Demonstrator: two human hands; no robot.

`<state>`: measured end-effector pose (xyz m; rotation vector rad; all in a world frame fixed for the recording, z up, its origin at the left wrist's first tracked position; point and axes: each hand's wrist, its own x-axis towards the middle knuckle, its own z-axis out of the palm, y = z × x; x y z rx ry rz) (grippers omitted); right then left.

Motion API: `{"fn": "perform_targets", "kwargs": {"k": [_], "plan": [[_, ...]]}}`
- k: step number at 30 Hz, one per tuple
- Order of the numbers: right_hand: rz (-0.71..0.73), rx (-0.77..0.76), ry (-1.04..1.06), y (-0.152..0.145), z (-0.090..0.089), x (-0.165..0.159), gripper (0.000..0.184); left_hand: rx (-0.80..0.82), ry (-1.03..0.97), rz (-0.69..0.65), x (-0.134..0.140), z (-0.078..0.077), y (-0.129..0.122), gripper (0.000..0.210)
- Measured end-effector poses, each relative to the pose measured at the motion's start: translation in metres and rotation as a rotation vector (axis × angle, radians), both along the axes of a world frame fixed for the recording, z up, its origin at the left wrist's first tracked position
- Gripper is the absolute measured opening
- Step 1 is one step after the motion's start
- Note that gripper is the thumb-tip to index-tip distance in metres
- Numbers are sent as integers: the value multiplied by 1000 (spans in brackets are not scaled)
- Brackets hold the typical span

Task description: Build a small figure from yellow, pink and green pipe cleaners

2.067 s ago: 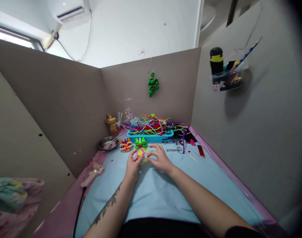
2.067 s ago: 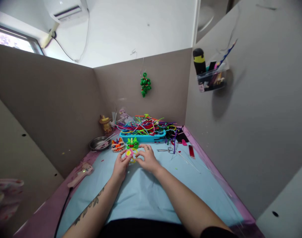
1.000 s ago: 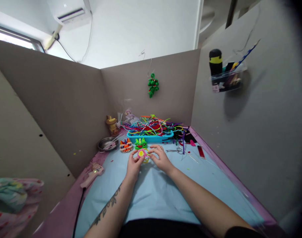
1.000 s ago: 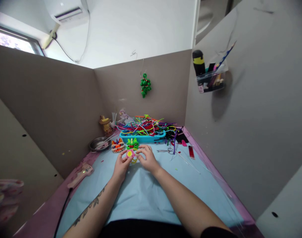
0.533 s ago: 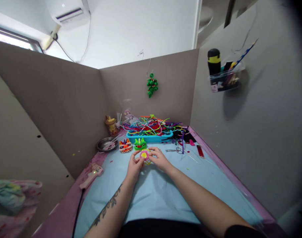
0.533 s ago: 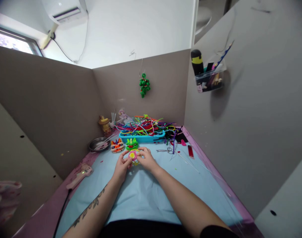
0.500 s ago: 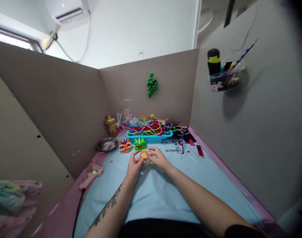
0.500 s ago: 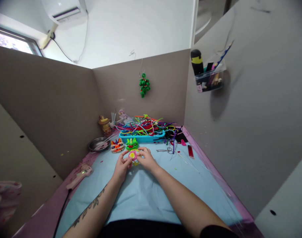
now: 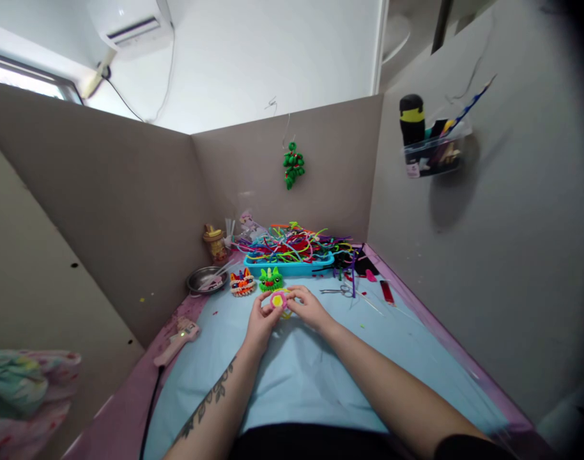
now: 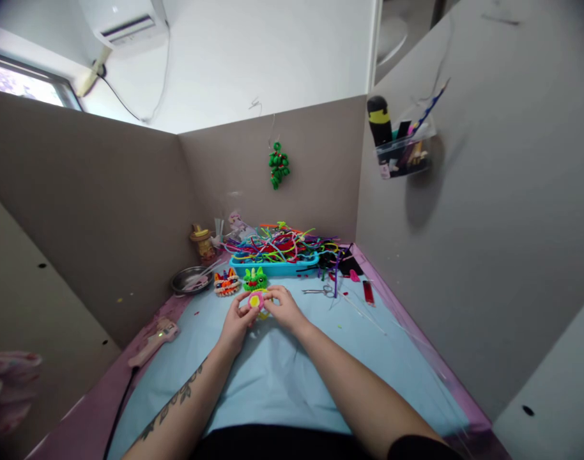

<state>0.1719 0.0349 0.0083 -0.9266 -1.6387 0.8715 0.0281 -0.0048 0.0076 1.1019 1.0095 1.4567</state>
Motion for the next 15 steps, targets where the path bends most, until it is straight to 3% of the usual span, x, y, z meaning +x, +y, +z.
{"fn": "perform_targets", "kwargs": {"k": [4,9,15], "plan": [[32,10,36,-3,7,6,17,-44,-85,5,-3,0,3,63],[101,140,-106,-10,15,8,32,-83,-195,-49,-6,-2,5,62],[-37,178,-134,-15,10,-1,12,-71,-164,-101,-4,0,2,59]]}}
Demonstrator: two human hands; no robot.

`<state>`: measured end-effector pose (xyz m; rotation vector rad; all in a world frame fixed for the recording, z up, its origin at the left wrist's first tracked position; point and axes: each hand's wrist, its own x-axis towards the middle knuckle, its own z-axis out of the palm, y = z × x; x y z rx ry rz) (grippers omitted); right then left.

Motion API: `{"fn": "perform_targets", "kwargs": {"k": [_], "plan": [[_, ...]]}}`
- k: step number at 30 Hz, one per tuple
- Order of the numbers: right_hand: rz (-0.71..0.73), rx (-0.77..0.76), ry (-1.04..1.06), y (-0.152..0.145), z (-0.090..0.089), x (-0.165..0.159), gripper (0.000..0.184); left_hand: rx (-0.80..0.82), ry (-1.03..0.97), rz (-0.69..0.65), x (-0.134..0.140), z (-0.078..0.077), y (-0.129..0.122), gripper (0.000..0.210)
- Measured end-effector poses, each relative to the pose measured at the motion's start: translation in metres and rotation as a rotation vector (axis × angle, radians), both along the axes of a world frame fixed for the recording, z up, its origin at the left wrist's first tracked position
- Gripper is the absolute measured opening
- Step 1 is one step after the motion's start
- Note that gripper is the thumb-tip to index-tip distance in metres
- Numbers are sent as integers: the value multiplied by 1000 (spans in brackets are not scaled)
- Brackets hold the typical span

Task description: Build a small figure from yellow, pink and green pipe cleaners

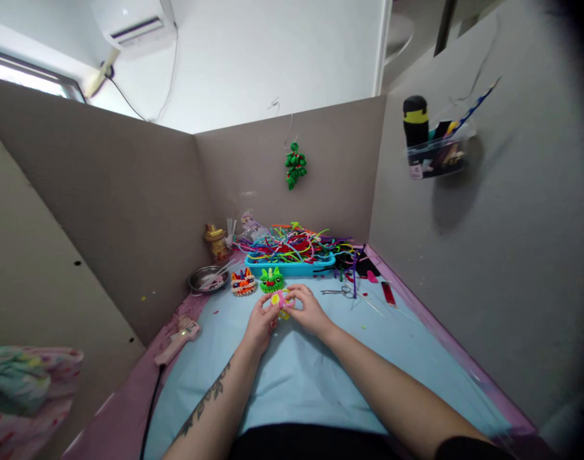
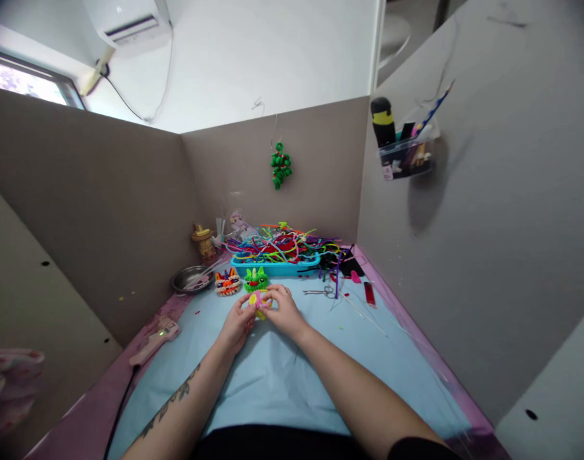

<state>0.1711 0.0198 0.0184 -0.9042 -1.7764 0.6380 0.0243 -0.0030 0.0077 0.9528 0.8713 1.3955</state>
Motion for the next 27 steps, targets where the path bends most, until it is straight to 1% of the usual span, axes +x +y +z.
{"fn": "perform_targets", "kwargs": {"k": [4,7,9,13,15,17,20,24,27], "plan": [[-43,19,50,-1,-3,-3,6,1,31,-5,1,1,-2,56],[-54,-27,109,1,-6,-6,6,6,61,-7,1,0,-1,56],[-52,-89,163,4,-10,-7,8,16,87,-3,2,-1,-1,56],[-5,-263,307,8,-16,-11,17,39,136,9,4,0,-2,58],[12,-339,372,8,-17,-13,21,42,163,14,5,1,-3,59],[10,-381,429,7,-16,-15,25,49,187,16,6,1,-3,59],[5,-385,468,6,-13,-15,28,59,189,23,5,0,-3,60],[17,-340,410,8,-12,-12,33,77,150,46,4,-1,-2,59],[25,-325,354,11,-13,-9,37,104,160,79,5,-1,-2,57]]}}
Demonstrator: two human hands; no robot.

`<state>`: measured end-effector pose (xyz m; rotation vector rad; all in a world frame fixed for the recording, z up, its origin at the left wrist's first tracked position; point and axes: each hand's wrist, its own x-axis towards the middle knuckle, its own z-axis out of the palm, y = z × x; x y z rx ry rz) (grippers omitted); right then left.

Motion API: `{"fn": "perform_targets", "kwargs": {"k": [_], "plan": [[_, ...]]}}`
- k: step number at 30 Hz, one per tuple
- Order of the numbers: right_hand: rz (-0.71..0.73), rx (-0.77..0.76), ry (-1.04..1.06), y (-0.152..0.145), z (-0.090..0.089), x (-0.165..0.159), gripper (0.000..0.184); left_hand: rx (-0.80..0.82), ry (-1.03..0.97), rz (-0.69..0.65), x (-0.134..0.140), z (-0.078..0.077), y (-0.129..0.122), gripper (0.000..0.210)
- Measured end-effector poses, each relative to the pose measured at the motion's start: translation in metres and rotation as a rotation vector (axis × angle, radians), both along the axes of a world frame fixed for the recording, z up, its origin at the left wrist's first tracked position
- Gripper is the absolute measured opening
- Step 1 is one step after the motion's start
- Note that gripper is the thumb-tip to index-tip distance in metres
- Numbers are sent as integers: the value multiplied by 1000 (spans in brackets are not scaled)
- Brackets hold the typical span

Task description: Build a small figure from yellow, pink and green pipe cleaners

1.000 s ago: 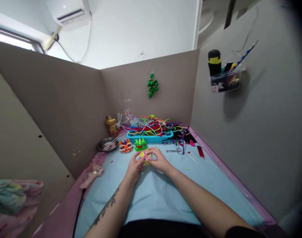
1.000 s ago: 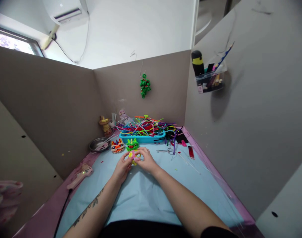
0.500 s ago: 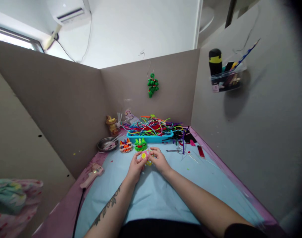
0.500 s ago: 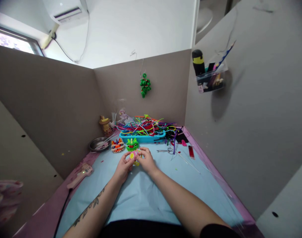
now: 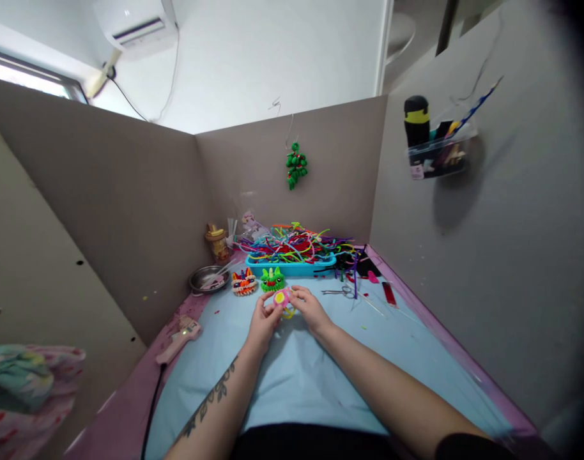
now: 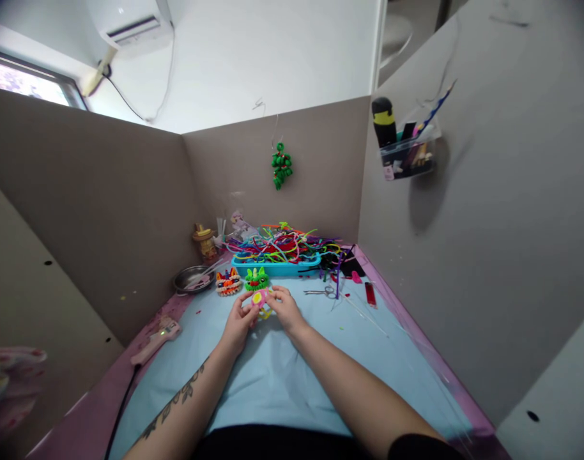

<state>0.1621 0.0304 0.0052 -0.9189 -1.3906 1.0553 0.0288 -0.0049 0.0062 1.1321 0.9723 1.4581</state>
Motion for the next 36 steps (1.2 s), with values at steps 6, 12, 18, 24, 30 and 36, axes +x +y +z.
{"fn": "perform_targets", "kwargs": {"k": [6,12,18,24,30,36], "plan": [[-11,50,-59,1,-4,-1,36,3,9,5,3,2,-2,56],[-2,114,-149,0,-2,-1,29,-55,-74,-3,-2,3,-2,59],[-47,109,-149,-3,3,4,24,-66,-98,0,-2,5,-3,62],[-25,98,-148,0,0,6,25,-37,-120,-56,1,9,-7,61],[-47,61,-113,4,-1,10,26,-43,-118,-91,1,9,-9,61],[69,66,-166,6,7,20,23,-81,-78,-143,0,9,-11,59]]}}
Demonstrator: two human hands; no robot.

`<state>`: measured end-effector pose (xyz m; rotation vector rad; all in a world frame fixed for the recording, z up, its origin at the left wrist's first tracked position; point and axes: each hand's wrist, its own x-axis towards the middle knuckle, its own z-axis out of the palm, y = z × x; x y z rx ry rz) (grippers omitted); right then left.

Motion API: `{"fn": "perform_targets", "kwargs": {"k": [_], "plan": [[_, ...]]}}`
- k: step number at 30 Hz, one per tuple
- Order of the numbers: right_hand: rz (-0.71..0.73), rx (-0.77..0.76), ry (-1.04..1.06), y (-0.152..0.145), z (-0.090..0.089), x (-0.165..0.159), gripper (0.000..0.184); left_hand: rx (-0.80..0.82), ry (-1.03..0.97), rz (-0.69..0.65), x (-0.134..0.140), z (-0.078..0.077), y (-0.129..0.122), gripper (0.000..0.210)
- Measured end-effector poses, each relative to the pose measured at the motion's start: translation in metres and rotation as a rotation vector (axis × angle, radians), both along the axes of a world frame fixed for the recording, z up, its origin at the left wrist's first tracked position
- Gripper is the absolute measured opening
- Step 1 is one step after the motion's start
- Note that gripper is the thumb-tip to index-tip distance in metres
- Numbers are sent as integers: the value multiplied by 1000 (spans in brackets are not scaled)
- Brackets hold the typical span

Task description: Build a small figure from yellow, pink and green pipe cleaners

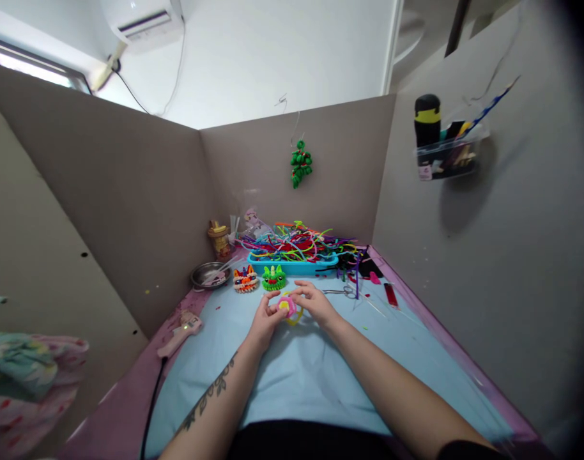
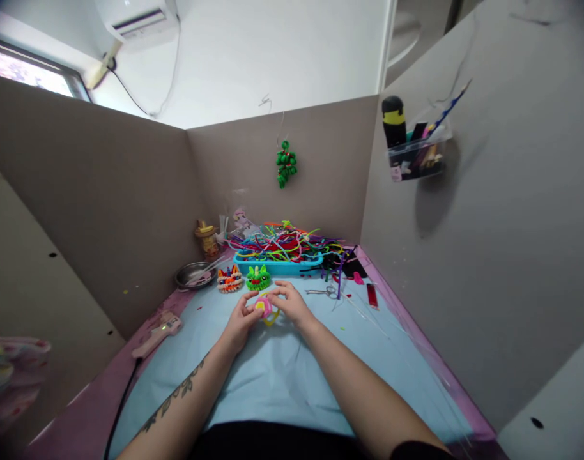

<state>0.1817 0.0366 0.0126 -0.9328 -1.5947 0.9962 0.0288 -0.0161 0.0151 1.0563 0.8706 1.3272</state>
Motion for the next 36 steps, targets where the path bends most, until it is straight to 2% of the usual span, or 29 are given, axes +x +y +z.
{"fn": "perform_targets", "kwargs": {"k": [4,9,11,15,18,25,31,36], "plan": [[37,-11,-9,0,3,2,21,-20,-2,-9,0,0,-1,59],[-11,22,-3,-3,1,0,22,-29,15,11,-1,-1,2,62],[-36,110,-32,-4,3,1,25,-33,17,34,-2,-2,4,61],[-17,401,-214,-9,11,5,20,-32,-15,51,-5,-3,7,57],[21,498,-347,-11,17,8,25,-61,-41,8,-6,-4,8,56],[76,566,-470,-10,19,14,21,-112,-57,-27,-7,-4,8,57],[146,532,-521,-9,21,19,11,-110,-13,-39,-5,-3,7,58],[156,556,-525,-10,19,16,11,-123,42,-48,-3,-2,7,62]]}}
